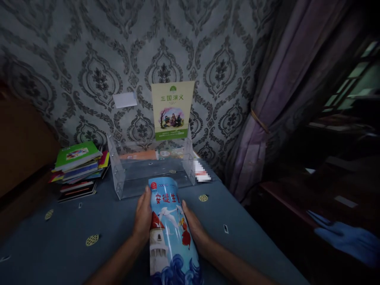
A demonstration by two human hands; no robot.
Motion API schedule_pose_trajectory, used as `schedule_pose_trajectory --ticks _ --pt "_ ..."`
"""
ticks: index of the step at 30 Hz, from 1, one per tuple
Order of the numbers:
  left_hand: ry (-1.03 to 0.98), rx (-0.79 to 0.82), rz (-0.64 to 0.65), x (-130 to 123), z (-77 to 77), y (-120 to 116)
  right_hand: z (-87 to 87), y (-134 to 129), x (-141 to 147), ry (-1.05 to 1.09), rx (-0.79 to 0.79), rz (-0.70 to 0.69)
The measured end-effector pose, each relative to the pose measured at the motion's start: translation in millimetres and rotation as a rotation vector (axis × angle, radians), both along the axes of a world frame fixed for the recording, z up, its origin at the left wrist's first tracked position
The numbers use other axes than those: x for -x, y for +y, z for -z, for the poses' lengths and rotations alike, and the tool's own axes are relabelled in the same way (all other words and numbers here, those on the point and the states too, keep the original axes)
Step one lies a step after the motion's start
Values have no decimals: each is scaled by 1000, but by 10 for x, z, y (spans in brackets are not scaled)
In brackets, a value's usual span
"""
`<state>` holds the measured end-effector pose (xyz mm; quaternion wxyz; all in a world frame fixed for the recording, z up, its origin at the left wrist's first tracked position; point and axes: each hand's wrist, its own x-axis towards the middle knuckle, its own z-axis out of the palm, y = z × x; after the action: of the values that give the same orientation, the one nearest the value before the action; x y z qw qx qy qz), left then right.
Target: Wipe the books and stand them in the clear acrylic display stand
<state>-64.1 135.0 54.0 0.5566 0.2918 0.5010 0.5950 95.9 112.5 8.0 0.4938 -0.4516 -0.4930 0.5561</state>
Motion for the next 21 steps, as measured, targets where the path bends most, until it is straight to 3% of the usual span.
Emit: schedule_pose_trajectory --ticks 2,4,7,9,13,16,21 --pt "30 -31 -41 -94 -59 6 -105 -14 -11 28 51 -6" --pt "84 -118 -51 -146 -133 -3 -215 -36 -38 -24 -46 57" --pt "213 -385 -5 -118 -270 -21 -410 -67 -102 -154 -326 117" --pt "270 -554 53 -61 -369 -20 -557 -65 -151 -244 -535 68" --pt "222 -626 138 0 -482 28 -731 22 -204 -391 -794 21" --pt "149 -594 107 -25 -391 57 -622 94 -187 -414 -807 54" --pt "192 -484 -33 -45 -96 13 -244 91 -163 -445 -692 89"
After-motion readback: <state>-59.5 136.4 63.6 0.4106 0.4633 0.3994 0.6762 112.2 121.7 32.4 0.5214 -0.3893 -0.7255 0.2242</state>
